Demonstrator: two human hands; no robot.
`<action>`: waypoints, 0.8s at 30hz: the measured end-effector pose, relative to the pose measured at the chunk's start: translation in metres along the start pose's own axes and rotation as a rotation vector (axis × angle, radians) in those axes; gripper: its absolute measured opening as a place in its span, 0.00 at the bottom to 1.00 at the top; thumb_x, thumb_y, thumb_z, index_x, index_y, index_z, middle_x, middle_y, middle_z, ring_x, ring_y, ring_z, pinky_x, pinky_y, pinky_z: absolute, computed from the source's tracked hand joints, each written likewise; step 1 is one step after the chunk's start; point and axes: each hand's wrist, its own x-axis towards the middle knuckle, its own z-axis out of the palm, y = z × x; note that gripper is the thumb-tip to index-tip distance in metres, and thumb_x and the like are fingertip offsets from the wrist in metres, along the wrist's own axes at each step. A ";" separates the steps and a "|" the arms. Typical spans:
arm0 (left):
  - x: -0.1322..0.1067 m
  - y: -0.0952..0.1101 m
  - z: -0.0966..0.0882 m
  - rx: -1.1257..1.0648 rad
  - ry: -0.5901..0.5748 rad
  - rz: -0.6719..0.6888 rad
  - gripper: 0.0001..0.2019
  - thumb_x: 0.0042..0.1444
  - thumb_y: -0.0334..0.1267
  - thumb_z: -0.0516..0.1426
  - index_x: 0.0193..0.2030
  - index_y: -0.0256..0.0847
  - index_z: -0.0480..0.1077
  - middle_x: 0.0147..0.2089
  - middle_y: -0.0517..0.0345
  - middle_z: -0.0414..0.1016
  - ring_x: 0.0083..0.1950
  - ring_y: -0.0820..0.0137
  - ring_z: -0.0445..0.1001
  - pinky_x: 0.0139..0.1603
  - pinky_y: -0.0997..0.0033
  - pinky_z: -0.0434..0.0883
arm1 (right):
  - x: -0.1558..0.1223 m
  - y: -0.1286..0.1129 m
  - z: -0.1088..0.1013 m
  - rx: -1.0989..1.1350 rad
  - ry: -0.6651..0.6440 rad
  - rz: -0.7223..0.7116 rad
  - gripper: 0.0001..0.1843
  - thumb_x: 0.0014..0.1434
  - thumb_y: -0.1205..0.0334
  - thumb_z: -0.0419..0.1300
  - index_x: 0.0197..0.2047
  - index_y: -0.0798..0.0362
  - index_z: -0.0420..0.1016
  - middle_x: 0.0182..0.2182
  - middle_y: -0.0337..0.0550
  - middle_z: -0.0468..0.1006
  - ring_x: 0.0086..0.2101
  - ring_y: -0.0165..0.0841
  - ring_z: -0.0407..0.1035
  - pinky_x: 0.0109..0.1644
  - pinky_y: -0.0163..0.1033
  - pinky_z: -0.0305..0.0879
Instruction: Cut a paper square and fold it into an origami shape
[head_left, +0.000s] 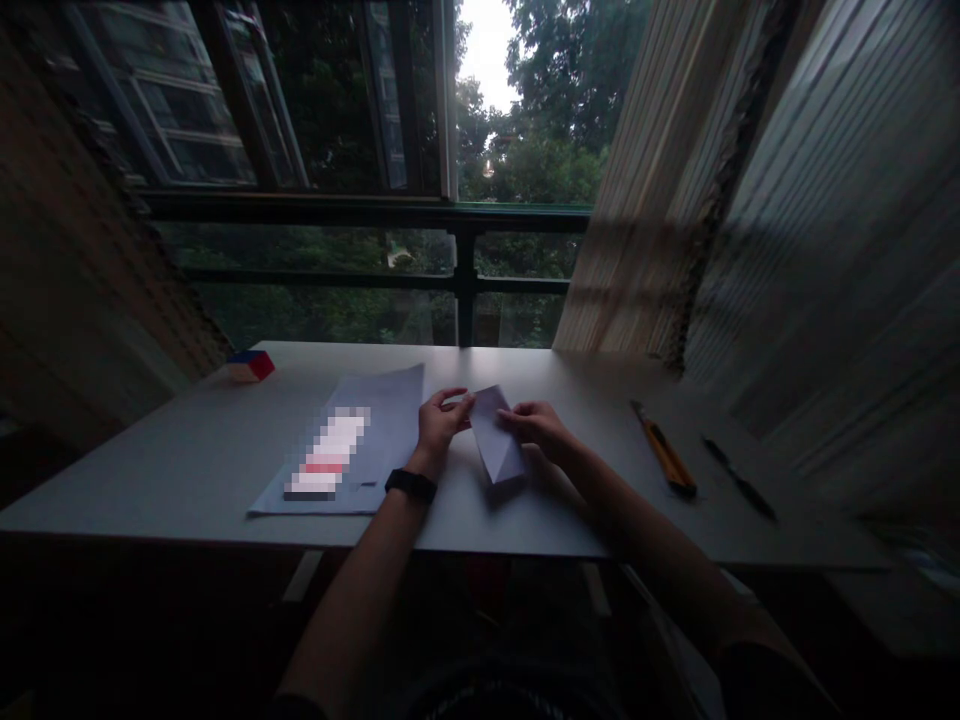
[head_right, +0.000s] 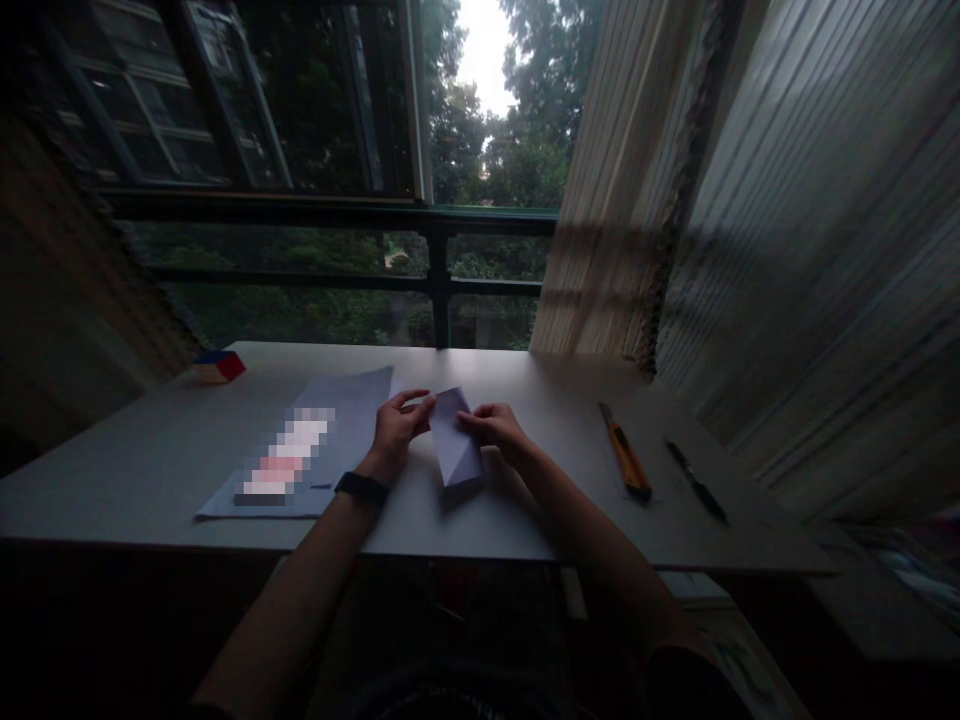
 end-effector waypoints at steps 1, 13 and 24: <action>-0.001 0.000 0.000 -0.001 0.009 0.006 0.23 0.34 0.43 0.66 0.38 0.35 0.70 0.27 0.54 0.74 0.26 0.72 0.72 0.27 0.71 0.71 | 0.000 0.000 0.000 0.008 -0.008 -0.002 0.20 0.36 0.50 0.68 0.20 0.58 0.66 0.16 0.36 0.67 0.17 0.23 0.60 0.19 0.29 0.53; -0.008 0.004 0.005 0.080 -0.133 0.036 0.20 0.29 0.43 0.67 0.29 0.33 0.72 0.25 0.53 0.75 0.26 0.69 0.72 0.27 0.69 0.71 | -0.005 -0.005 0.005 -0.022 -0.015 -0.153 0.34 0.34 0.56 0.69 0.46 0.54 0.65 0.25 0.39 0.74 0.25 0.30 0.69 0.26 0.33 0.63; -0.007 0.003 0.006 0.107 -0.127 0.084 0.19 0.29 0.42 0.68 0.30 0.34 0.73 0.24 0.53 0.75 0.26 0.69 0.72 0.26 0.70 0.71 | -0.005 -0.005 0.002 -0.023 -0.076 -0.199 0.33 0.33 0.59 0.69 0.45 0.56 0.68 0.24 0.39 0.74 0.25 0.31 0.69 0.28 0.34 0.64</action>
